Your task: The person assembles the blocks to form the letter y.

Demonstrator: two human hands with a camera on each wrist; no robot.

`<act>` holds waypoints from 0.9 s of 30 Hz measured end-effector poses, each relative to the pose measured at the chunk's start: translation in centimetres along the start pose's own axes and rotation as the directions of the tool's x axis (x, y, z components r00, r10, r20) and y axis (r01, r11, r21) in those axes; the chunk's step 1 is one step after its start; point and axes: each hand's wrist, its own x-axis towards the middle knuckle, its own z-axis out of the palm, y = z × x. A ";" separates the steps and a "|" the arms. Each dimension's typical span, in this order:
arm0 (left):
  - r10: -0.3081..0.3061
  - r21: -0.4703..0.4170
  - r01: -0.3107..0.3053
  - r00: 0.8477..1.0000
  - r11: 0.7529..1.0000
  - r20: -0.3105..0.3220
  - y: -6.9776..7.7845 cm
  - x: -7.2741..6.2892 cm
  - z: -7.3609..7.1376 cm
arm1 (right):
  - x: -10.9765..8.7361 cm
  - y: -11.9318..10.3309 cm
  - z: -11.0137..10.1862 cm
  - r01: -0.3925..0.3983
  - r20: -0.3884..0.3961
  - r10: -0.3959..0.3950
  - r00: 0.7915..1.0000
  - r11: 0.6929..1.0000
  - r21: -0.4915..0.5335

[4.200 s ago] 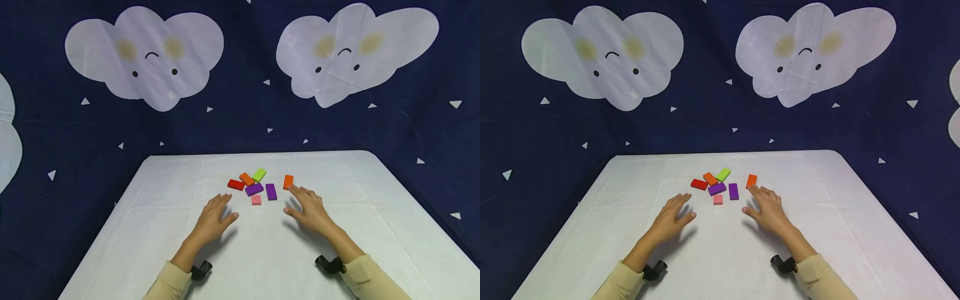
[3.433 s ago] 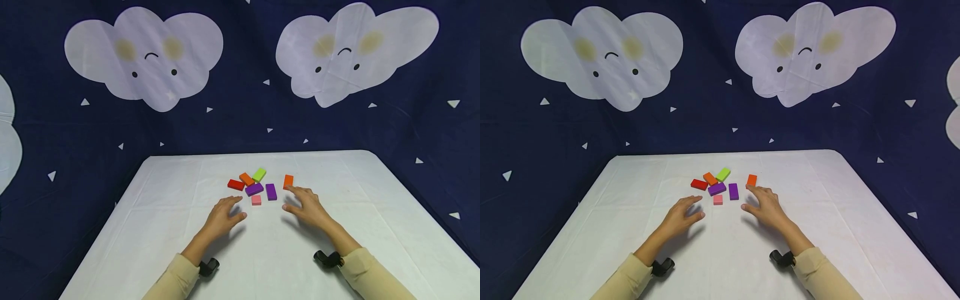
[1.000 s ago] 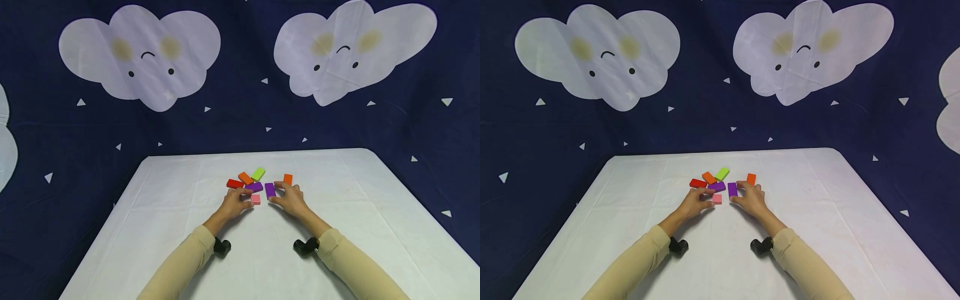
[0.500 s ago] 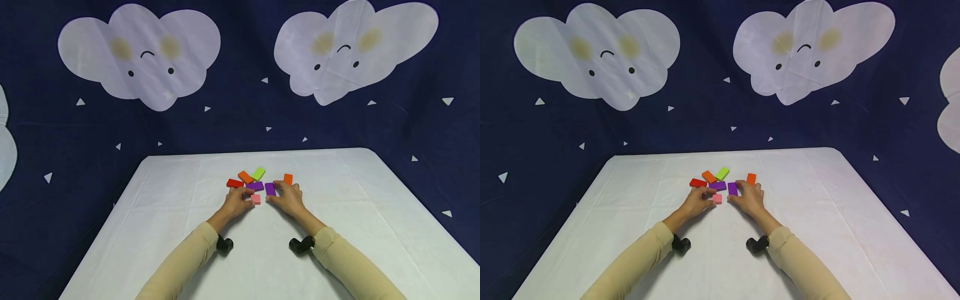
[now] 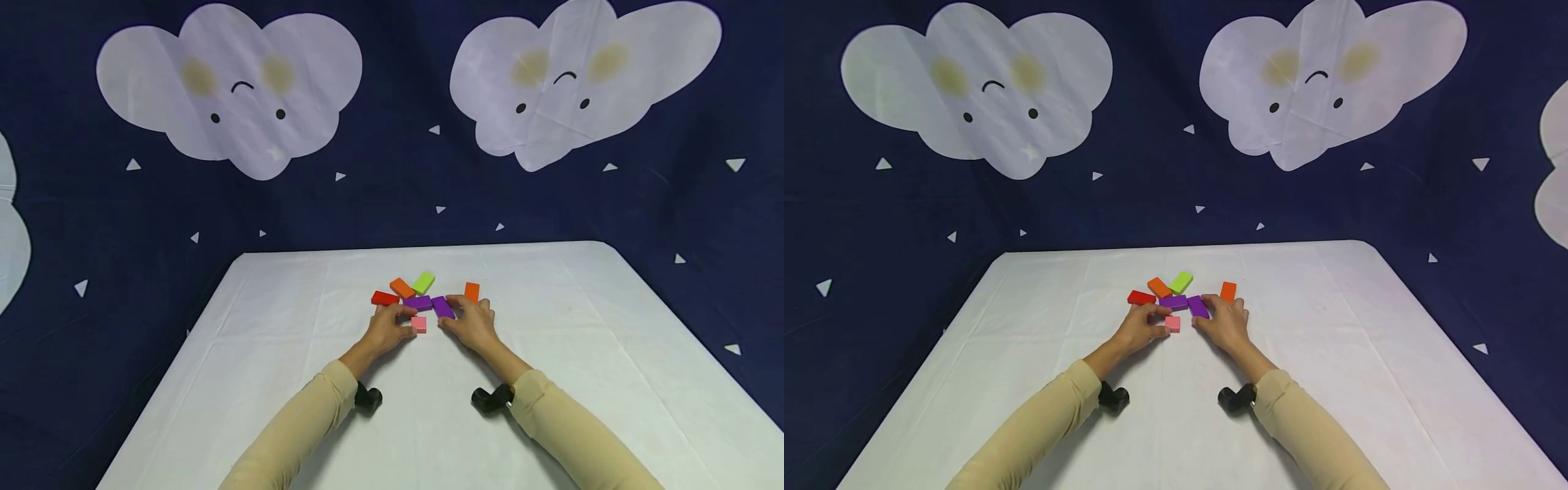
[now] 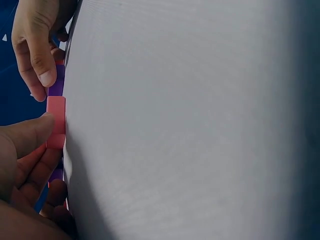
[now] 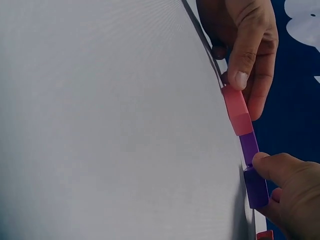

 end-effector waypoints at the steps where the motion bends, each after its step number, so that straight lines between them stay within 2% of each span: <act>1: -0.002 0.002 0.002 1.000 1.000 0.000 0.0 0.0 0.0 | 0.0 0.0 0.0 0.000 0.001 0.000 1.000 1.000 0.006; 14: -0.006 0.025 0.006 1.000 1.000 0.002 0.0 0.0 0.0 | -0.2 0.5 -0.4 -0.016 -0.006 0.016 1.000 0.999 0.045; 21: -0.001 0.010 0.001 1.000 1.000 0.001 0.0 0.0 0.0 | -0.2 0.6 -0.4 0.004 -0.021 -0.003 1.000 1.000 0.029; 27: 0.001 -0.013 -0.001 1.000 1.000 -0.004 -0.1 0.0 0.0 | -0.3 0.6 -0.5 -0.015 -0.021 0.016 1.000 0.999 0.038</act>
